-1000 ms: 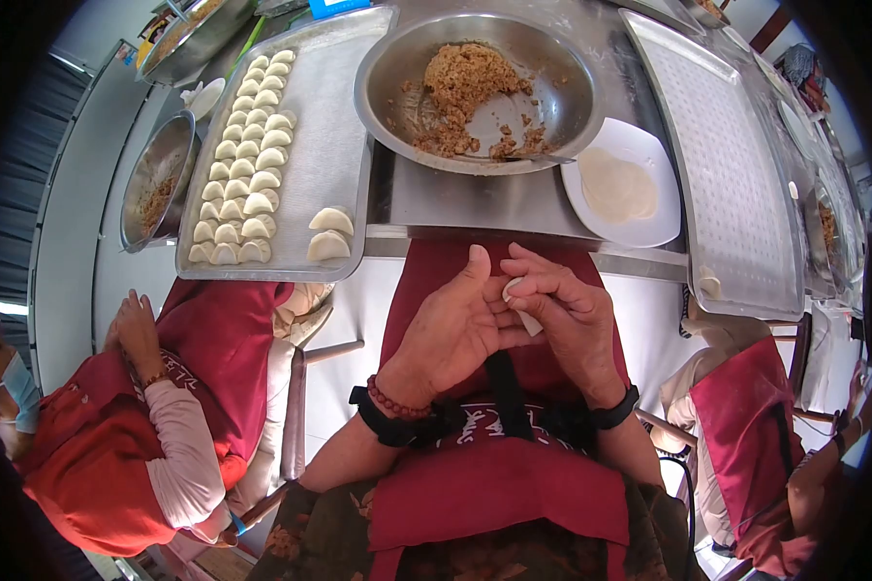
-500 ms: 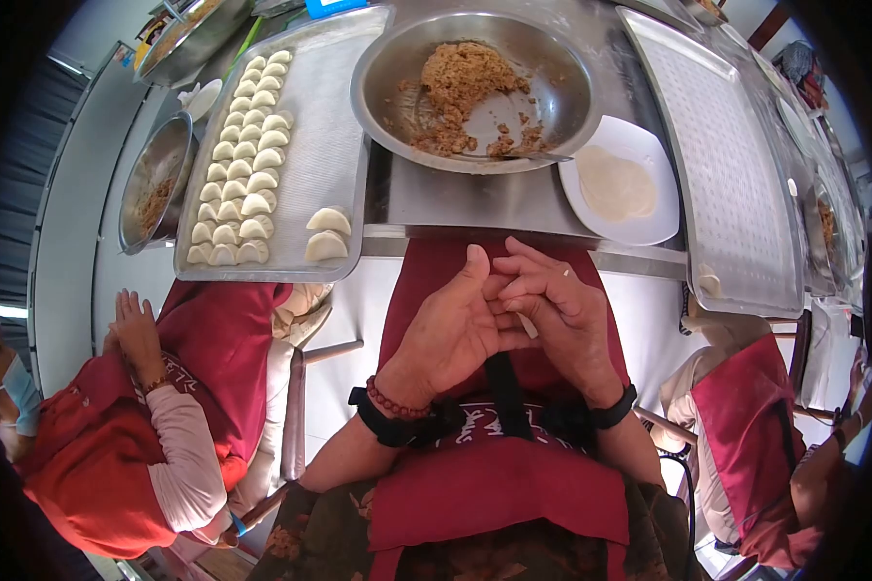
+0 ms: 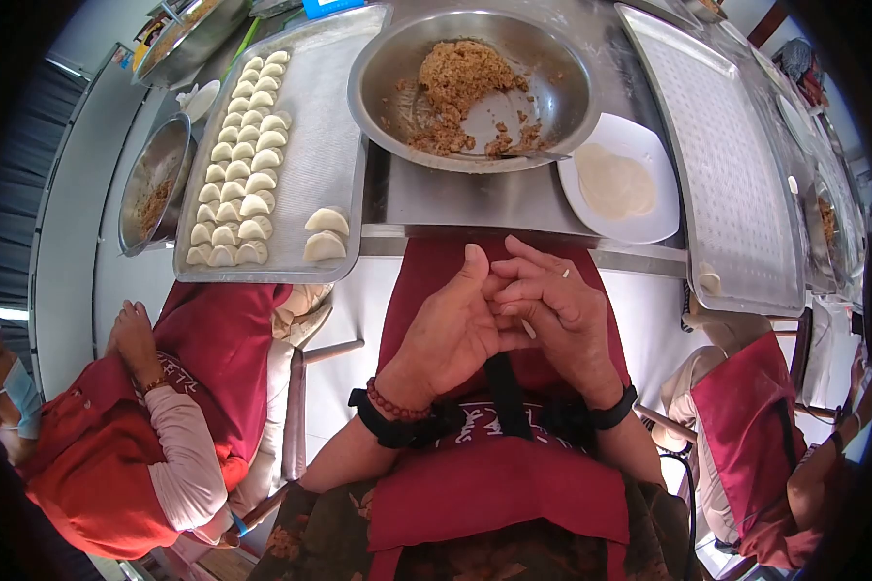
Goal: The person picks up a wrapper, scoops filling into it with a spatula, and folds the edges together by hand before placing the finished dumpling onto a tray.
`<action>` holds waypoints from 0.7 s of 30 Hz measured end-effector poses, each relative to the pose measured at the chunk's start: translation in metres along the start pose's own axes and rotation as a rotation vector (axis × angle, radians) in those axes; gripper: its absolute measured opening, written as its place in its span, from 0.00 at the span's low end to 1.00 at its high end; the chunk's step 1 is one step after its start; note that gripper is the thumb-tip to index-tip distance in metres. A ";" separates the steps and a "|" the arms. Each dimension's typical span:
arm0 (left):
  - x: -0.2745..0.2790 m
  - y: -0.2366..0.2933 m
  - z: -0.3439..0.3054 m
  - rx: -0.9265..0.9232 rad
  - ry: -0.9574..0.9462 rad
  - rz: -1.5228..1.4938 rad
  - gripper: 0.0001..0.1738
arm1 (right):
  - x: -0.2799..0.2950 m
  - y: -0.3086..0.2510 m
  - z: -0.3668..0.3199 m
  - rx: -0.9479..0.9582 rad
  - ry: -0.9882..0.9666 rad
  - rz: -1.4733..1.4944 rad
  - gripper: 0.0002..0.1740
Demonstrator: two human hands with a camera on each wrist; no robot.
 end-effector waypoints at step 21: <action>-0.001 0.000 -0.001 -0.057 -0.008 -0.101 0.40 | 0.000 -0.007 0.001 -0.153 0.118 0.182 0.09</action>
Point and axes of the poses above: each hand's wrist, its own z-axis towards the middle knuckle, its own x-axis out of the back of the hand, y = z × x, the point moved 1 cm from there along z, towards the middle knuckle, and after that the axes turned 1 degree about x, right-handed, at the moved point
